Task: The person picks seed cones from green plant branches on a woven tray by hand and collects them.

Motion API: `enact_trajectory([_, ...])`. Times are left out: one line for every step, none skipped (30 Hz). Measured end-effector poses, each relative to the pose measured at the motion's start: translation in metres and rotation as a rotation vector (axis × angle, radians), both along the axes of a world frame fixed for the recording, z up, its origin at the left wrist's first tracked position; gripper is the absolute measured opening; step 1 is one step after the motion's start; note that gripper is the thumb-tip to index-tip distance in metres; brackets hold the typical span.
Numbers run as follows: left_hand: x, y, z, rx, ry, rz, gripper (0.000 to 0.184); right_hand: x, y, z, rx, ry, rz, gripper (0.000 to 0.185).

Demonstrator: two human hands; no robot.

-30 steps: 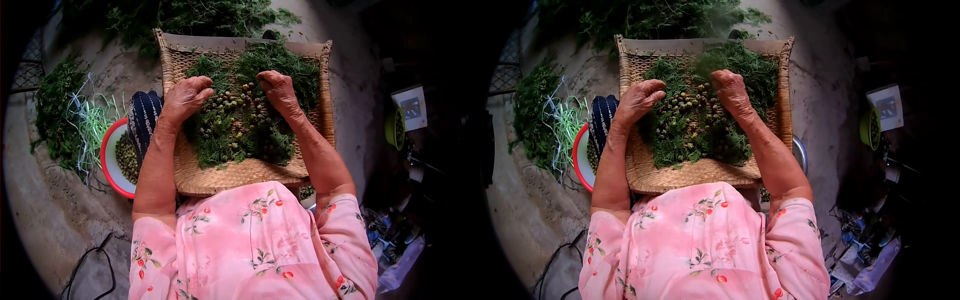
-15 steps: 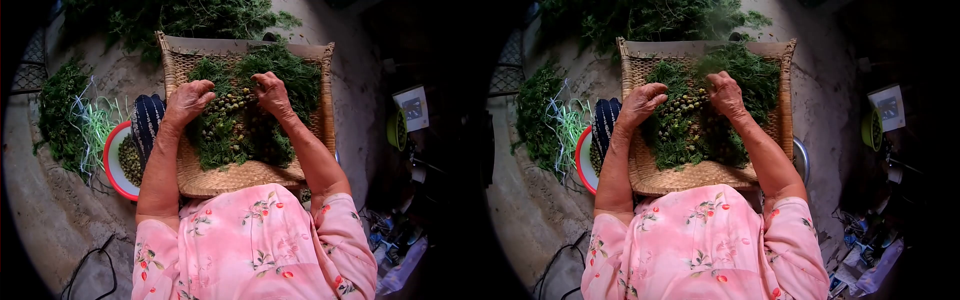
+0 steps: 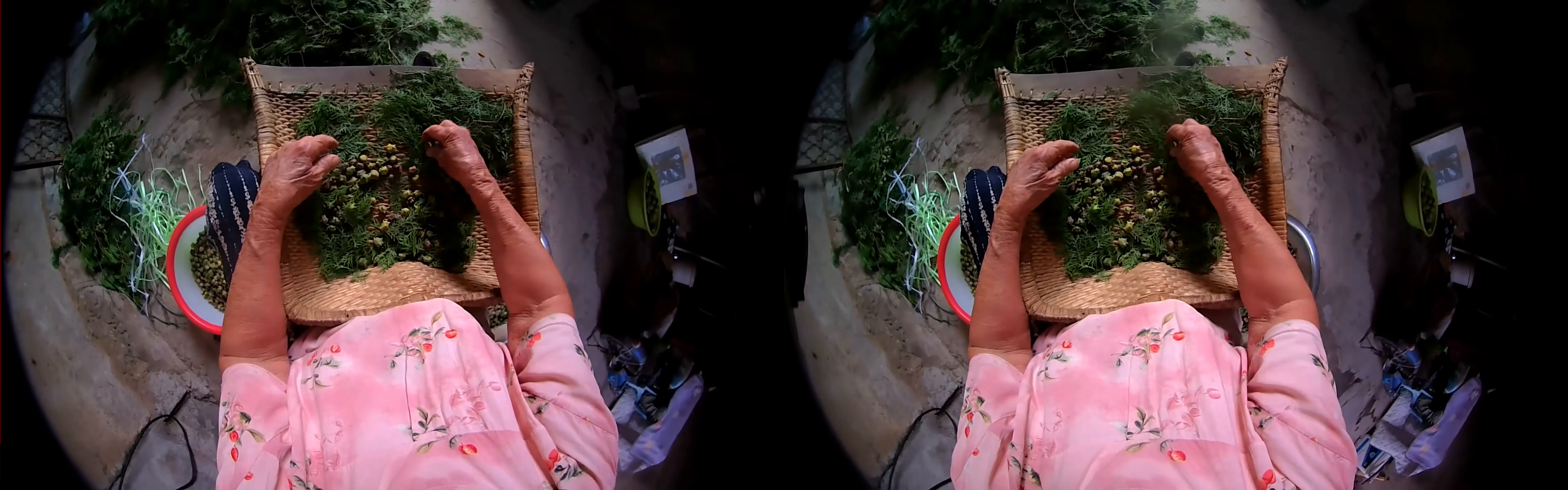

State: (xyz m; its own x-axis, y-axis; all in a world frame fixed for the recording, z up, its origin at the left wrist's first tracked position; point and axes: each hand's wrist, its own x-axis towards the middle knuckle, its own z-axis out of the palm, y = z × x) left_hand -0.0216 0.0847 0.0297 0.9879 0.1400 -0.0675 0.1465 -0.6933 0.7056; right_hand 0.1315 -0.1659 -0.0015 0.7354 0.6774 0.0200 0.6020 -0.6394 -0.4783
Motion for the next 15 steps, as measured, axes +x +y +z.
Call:
enact_trajectory([0.0, 0.0, 0.001, 0.002, -0.001, -0.001, 0.029, -0.008, 0.002, 0.005, -0.079, -0.01, -0.019, 0.025])
enact_trajectory([0.0, -0.001, 0.004, -0.019, 0.009, 0.006, 0.029, -0.008, 0.004, 0.004, -0.078, -0.01, -0.019, 0.025])
enact_trajectory([0.0, -0.001, 0.005, -0.04, 0.019, 0.013, 0.029, -0.007, 0.005, 0.003, -0.121, -0.047, -0.029, 0.026])
enact_trajectory([-0.001, -0.001, 0.003, -0.04, 0.019, 0.012, 0.029, -0.007, 0.005, 0.002, -0.164, -0.084, -0.039, 0.028])
enact_trajectory([0.0, 0.0, 0.001, -0.031, 0.004, 0.007, 0.029, -0.007, 0.004, 0.001, -0.165, -0.085, -0.04, 0.028])
enact_trajectory([0.0, 0.001, 0.0, -0.022, -0.012, 0.002, 0.029, -0.006, 0.003, 0.0, -0.182, -0.12, -0.057, 0.028])
enact_trajectory([0.0, 0.0, 0.001, -0.024, -0.013, 0.003, 0.029, -0.005, 0.003, 0.0, -0.199, -0.154, -0.072, 0.029])
enact_trajectory([0.0, 0.0, 0.003, -0.035, -0.012, 0.003, 0.029, -0.002, 0.001, 0.0, -0.2, -0.155, -0.07, 0.029])
enact_trajectory([0.0, 0.0, 0.004, -0.046, -0.01, 0.005, 0.029, 0.003, -0.002, 0.001, -0.002, 0.044, -0.102, 0.03])
enact_trajectory([-0.001, 0.0, 0.004, -0.047, -0.009, 0.008, 0.029, 0.007, -0.003, 0.002, 0.194, 0.245, -0.134, 0.031])
enact_trajectory([-0.001, 0.0, 0.004, -0.034, -0.011, 0.006, 0.029, 0.01, -0.005, 0.004, 0.257, 0.392, -0.211, 0.029])
enact_trajectory([-0.001, -0.001, 0.004, -0.021, -0.013, 0.003, 0.029, 0.01, -0.006, 0.009, 0.256, 0.393, -0.213, 0.029])
enact_trajectory([-0.001, -0.001, 0.004, -0.022, -0.014, 0.0, 0.029, 0.01, -0.008, 0.015, 0.41, 0.699, -0.27, 0.026])
enact_trajectory([0.0, 0.0, 0.004, 0.001, -0.023, -0.015, 0.029, 0.01, -0.011, 0.018, 0.565, 1.004, -0.323, 0.022])
enact_trajectory([0.001, 0.0, 0.004, 0.027, -0.034, -0.029, 0.029, 0.008, -0.013, 0.017, 0.736, 1.144, -0.317, 0.018])
